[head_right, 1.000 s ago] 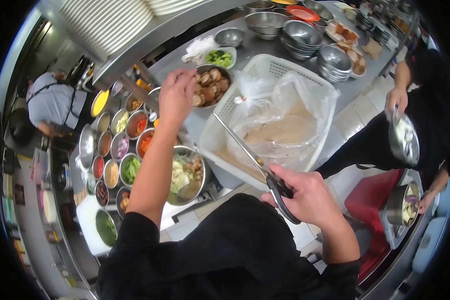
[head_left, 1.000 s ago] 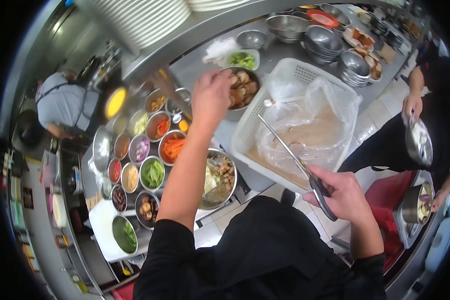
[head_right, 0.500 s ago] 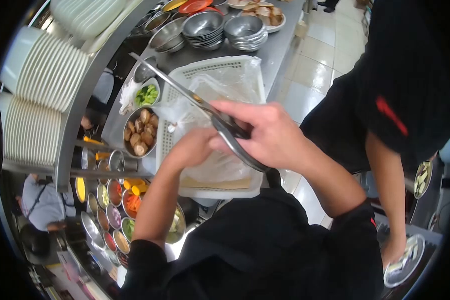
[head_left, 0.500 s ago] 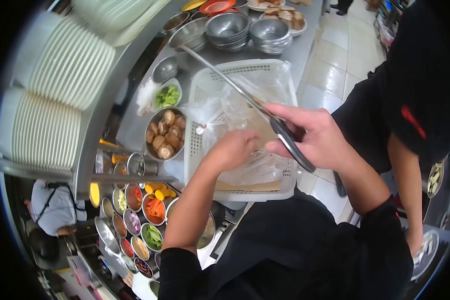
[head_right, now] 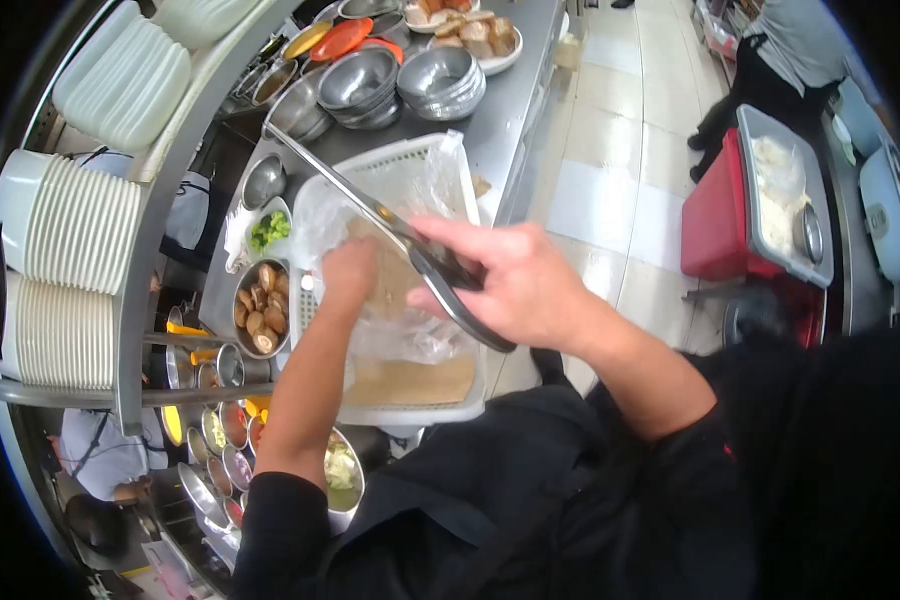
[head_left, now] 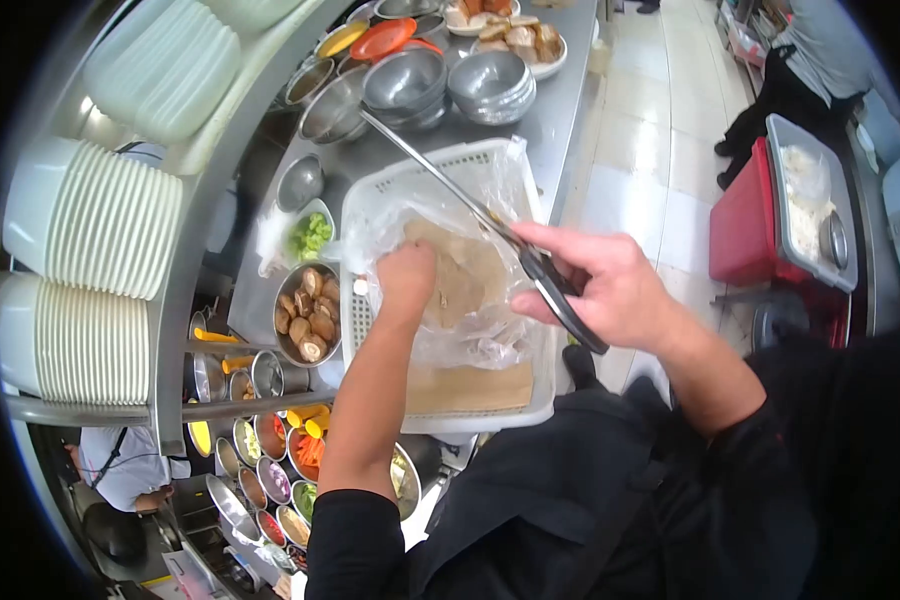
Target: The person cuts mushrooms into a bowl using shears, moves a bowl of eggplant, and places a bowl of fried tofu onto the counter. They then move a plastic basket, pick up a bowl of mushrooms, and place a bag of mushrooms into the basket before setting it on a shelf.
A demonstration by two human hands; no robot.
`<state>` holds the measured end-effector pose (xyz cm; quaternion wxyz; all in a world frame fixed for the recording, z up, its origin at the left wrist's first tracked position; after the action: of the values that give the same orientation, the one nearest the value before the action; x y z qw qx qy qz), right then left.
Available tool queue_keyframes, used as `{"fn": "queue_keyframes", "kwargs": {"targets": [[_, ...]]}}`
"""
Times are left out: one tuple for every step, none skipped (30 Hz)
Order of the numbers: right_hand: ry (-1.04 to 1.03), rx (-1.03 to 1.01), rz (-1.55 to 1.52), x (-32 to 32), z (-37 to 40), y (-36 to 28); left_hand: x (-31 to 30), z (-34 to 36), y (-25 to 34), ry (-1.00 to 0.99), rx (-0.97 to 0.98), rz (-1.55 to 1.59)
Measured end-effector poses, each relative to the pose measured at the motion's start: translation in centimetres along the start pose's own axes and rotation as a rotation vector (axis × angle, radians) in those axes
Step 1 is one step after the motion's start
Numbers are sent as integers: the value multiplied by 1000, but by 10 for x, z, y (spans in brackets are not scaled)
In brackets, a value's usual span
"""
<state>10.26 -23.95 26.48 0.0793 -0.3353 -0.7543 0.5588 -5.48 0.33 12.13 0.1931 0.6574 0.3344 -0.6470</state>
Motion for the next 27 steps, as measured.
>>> {"fn": "queue_keyframes", "kwargs": {"targets": [[-3,-2,10,-3,1,1,-6,-1,3,-21,-23,21],[-4,0,22,-7,4,2,-11,0,6,-43,-42,44],[0,22,-2,-10,7,3,-23,6,10,19,-32,197],[-1,39,5,-13,10,6,-41,16,13,81,-18,349],[1,56,11,-16,14,9,-58,28,15,141,2,500],[5,76,15,-19,18,13,-74,42,15,267,60,605],[-1,67,32,-22,21,14,-86,59,11,390,118,710],[-6,90,26,-23,25,13,-88,78,4,304,-61,991],[-11,110,22,-23,30,12,-88,97,-4,210,-244,1268],[-20,127,17,-23,34,10,-87,110,-7,106,-433,1540],[-34,80,42,-20,36,9,-91,119,-10,158,-483,1626],[-62,60,68,-17,37,4,-94,131,-14,218,-547,1708],[-103,39,88,-12,37,-1,-95,144,-21,288,-624,1784],[-156,17,102,-5,37,-5,-98,150,-26,371,-577,1735],[-191,-5,151,4,37,-8,-101,153,-30,450,-544,1675],[-245,-35,208,13,39,-12,-103,158,-35,522,-510,1608],[-289,-71,268,20,39,-17,-103,164,-37,563,-530,1618],[-326,-108,331,28,40,-20,-103,169,-38,601,-543,1630],[-344,-133,350,37,42,-22,-102,174,-38,636,-551,1644],[-381,-153,375,45,43,-25,-101,181,-38,670,-555,1659],[-418,-171,400,52,44,-29,-99,189,-39,703,-603,1656],[-455,-189,424,59,45,-34,-98,199,-41,742,-624,1600],[-492,-225,428,65,47,-37,-97,209,-43,778,-648,1543],[-528,-261,430,71,49,-41,-96,219,-45,810,-672,1484],[-564,-298,432,77,51,-44,-93,230,-48,855,-703,1436],[-611,-303,437,82,53,-48,-94,243,-48,866,-721,1332],[-659,-307,442,88,57,-52,-96,256,-46,871,-739,1229]]}}
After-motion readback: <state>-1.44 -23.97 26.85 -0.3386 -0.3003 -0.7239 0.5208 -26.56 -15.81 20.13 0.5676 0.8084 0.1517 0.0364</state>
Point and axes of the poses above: each hand's wrist, its own z-axis away from the middle knuckle, its own x-axis out of the palm, y = z × x, the point moved 2 cm from there along -z, towards the middle knuckle, and after that the axes turned 15 degrees about y, right-handed, at the moved point
